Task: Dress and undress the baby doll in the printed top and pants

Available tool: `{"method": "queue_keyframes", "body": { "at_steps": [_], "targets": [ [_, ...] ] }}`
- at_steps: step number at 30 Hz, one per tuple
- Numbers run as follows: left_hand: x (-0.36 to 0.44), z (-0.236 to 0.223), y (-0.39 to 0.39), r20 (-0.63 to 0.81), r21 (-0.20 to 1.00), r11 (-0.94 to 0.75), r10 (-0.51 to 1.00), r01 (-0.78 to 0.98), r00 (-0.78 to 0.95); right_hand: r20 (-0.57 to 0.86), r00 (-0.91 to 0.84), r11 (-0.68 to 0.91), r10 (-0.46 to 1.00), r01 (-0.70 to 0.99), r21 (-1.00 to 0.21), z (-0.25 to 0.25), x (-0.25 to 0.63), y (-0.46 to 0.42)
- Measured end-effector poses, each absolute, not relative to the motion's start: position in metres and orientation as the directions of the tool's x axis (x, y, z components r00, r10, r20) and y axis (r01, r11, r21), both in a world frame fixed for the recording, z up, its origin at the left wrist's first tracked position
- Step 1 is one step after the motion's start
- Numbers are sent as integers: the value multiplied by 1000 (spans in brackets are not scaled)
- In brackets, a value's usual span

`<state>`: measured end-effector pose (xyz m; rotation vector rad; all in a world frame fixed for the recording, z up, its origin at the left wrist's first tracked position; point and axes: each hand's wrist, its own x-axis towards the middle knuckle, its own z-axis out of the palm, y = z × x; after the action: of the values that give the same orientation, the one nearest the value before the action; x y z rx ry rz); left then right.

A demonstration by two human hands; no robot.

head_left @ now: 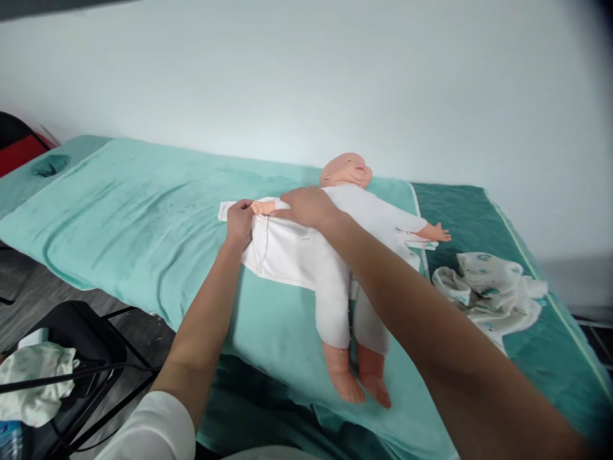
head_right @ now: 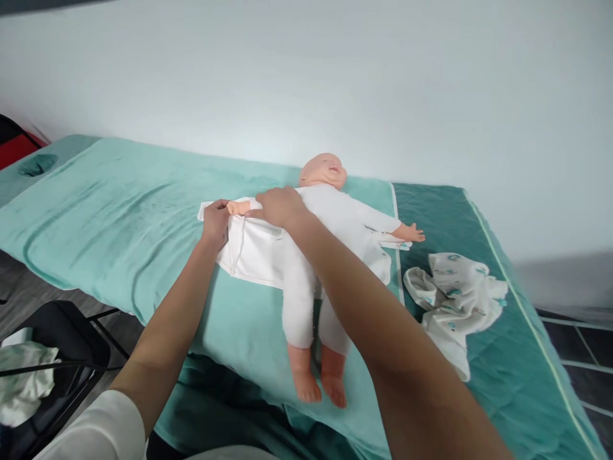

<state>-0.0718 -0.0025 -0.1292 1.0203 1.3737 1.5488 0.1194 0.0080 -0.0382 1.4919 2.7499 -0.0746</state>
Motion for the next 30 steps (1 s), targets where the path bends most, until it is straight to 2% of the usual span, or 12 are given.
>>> {"method": "queue_keyframes", "body": {
  "at_steps": [4,8,10,12,14,18,20,22,24,26,28,30],
  "targets": [
    [-72,-127,-2,12,988,-71,918,-135,-396,-65,-525,527,848,849,16,-44,122,9],
    [-63,-124,-13,172,981,-115,891,157,-421,-49,-499,501,865,863,63,-52,113,10],
    [-56,-123,-18,299,925,-191,899,327,-320,-35,-471,473,881,879,63,-55,104,11],
    [-52,-123,-21,394,856,-299,905,421,-161,-1,-430,429,903,902,52,-57,96,12],
    [-50,-124,-22,437,809,-357,897,467,-71,65,-382,381,922,924,29,-59,90,12],
    [-52,-124,-22,410,775,-237,894,585,-181,150,-381,389,912,921,-23,-58,92,9],
    [-52,-124,-24,388,722,-157,899,674,-205,165,-396,413,903,907,-82,-53,104,6],
    [-50,-124,-27,382,638,-114,906,761,-184,234,-368,417,900,883,-214,-49,125,2],
    [-47,-123,-31,383,562,-86,909,823,-167,365,-268,404,892,834,-376,-48,158,-5],
    [-43,-122,-35,378,509,-52,910,859,-169,496,-94,364,863,797,-482,-52,198,-14],
    [-40,-120,-37,346,477,-7,921,879,-180,526,150,220,837,789,-574,-63,238,-27],
    [-37,-118,-39,289,468,51,934,882,-207,409,363,-9,837,757,-653,-78,268,-40]
  ]
}}
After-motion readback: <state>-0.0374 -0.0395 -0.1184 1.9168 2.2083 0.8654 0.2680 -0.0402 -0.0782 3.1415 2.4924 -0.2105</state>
